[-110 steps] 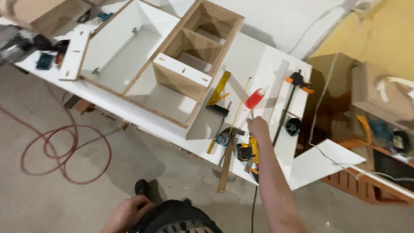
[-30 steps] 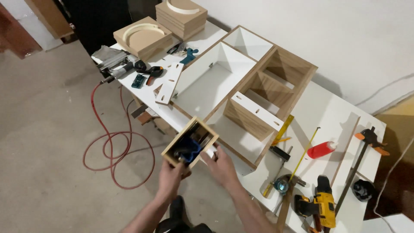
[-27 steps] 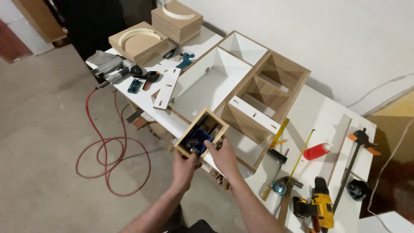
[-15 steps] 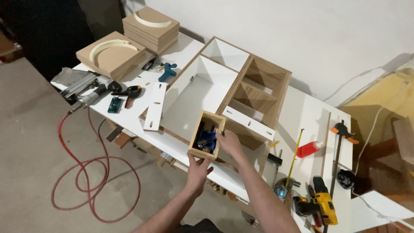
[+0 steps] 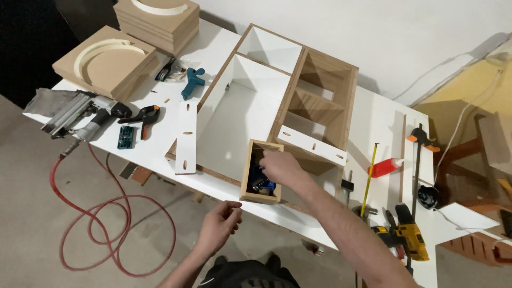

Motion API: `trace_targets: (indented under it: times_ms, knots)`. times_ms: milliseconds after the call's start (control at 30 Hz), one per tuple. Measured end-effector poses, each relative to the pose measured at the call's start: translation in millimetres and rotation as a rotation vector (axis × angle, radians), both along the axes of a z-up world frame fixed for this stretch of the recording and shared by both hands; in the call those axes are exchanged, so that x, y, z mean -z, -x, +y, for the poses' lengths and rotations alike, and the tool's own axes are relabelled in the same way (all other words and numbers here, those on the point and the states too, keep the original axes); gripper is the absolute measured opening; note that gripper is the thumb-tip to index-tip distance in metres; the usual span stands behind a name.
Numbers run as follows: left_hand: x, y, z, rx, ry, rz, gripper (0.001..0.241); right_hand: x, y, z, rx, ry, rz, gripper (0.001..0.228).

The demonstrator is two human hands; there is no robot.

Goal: Assembling a wooden cabinet by aligning pre-cut panels and securing them with a power drill on a workbench.

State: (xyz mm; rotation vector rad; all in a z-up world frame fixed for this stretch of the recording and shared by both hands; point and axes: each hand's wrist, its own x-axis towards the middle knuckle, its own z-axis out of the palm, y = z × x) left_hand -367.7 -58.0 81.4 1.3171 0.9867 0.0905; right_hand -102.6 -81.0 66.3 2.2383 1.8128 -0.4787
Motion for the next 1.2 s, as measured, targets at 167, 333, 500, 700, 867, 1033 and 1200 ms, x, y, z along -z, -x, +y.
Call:
trace_targets:
  times_ms: [167, 333, 500, 700, 867, 1033, 1200]
  knots:
    - [10.7, 2.0, 22.8, -0.041, -0.084, 0.005, 0.023, 0.3, -15.3, 11.7, 0.003, -0.024, 0.12, 0.021]
    - [20.6, 4.7, 35.4, -0.085, -0.185, -0.005, 0.021, -82.4, -27.2, 14.9, 0.111, 0.045, 0.174, 0.021]
    - [-0.4, -11.1, 45.6, 0.027, -0.491, 0.081, 0.024, -117.2, -74.0, -2.6, 0.08, -0.171, 0.082, 0.02]
    - [-8.9, -64.8, 64.2, 0.263, -1.045, 0.033, 0.014, -163.6, -82.9, -35.6, 0.153, -0.147, 0.103, 0.026]
    - [20.3, -123.9, 80.0, 0.497, -1.586, -0.086, 0.005, -159.9, -103.8, -73.2, 0.219, -0.124, 0.156, 0.025]
    - [40.3, -164.2, 75.7, 0.812, -1.839, -0.055, 0.012, -142.4, -122.0, -109.2, 0.286, -0.14, 0.237, 0.027]
    - [47.3, -182.6, 59.9, 1.292, -1.735, 0.376, 0.022, -121.1, -129.4, -139.4, 0.279, -0.139, 0.251, 0.024]
